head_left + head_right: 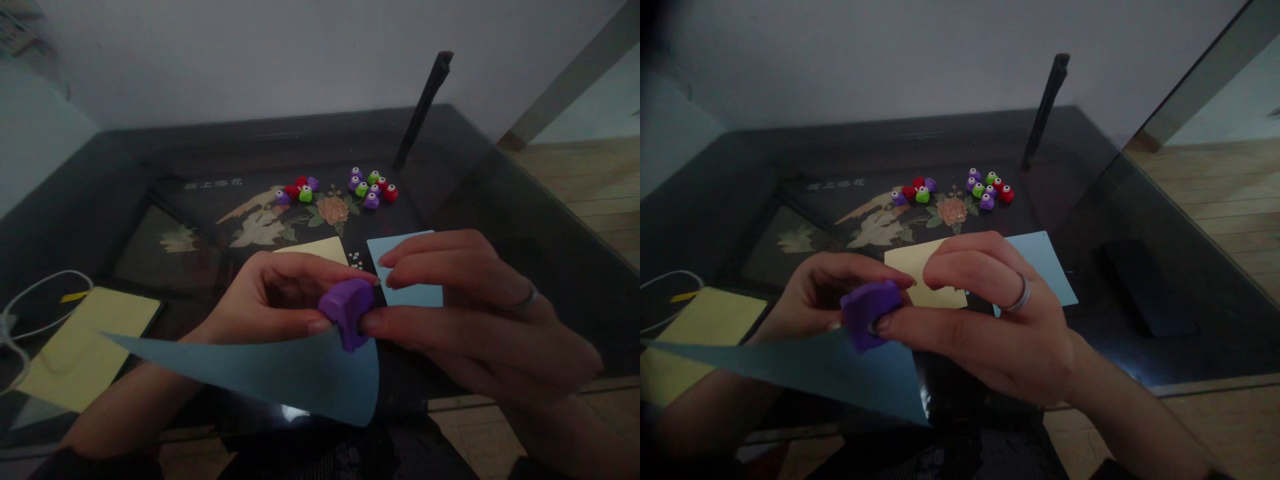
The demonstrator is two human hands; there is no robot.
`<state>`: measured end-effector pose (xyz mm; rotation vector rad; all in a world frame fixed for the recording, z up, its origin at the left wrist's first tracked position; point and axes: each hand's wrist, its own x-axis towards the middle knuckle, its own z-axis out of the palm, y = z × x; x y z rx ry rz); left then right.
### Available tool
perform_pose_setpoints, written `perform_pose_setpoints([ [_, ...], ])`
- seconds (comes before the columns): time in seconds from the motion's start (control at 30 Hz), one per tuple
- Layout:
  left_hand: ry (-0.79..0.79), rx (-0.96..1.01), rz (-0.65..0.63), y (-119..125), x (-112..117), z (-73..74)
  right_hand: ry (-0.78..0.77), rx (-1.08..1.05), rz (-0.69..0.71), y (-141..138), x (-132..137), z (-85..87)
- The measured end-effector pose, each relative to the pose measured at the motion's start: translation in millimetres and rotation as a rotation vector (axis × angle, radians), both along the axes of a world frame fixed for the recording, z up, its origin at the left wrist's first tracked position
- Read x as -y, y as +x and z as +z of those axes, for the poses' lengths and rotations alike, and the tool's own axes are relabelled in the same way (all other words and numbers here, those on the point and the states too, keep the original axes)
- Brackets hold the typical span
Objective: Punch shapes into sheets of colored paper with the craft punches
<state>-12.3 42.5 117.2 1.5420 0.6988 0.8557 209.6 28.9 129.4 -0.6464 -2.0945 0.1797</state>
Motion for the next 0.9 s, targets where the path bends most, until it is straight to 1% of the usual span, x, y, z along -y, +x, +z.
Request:
perform_pose_setpoints([
  [0.07,0.037,-0.037,-0.01,1,-2,-0.9,0.021,-0.014,0.035,1,-3,-4.8],
  [0.13,0.063,-0.056,-0.014,2,-2,0.6,0.004,-0.038,0.077,3,-5,-9.3],
  [0.17,0.074,-0.058,-0.002,3,-1,2.2,-0.021,-0.057,0.098,5,-6,-11.3],
  [0.23,0.135,-0.086,0.074,6,2,6.4,-0.093,-0.124,0.12,8,-6,-15.2],
  [0.27,0.196,-0.132,0.13,7,3,8.6,-0.141,-0.172,0.113,10,-6,-17.2],
  [0.33,0.37,-0.268,0.226,8,7,12.3,-0.267,-0.272,0.087,10,-6,-21.9],
  [0.4,0.538,-0.372,0.223,9,9,14.3,-0.426,-0.336,0.09,7,-7,-26.9],
  [0.43,0.597,-0.396,0.206,9,10,14.5,-0.509,-0.342,0.108,4,-7,-29.3],
  [0.5,0.669,-0.408,0.186,9,10,13.3,-0.642,-0.33,0.154,-1,-8,-33.6],
  [0.6,0.706,-0.452,0.214,10,9,8.8,-0.745,-0.307,0.183,-7,-8,-38.7],
  [0.73,0.712,-0.568,0.217,11,6,3.0,-0.774,-0.248,0.136,-6,-9,-43.5],
  [0.83,0.664,-0.601,0.151,10,-3,-1.7,-0.777,-0.246,0.11,-2,-11,-47.3],
  [0.9,0.558,-0.582,0.077,9,-12,-6.8,-0.8,-0.271,0.106,1,-13,-50.5],
])
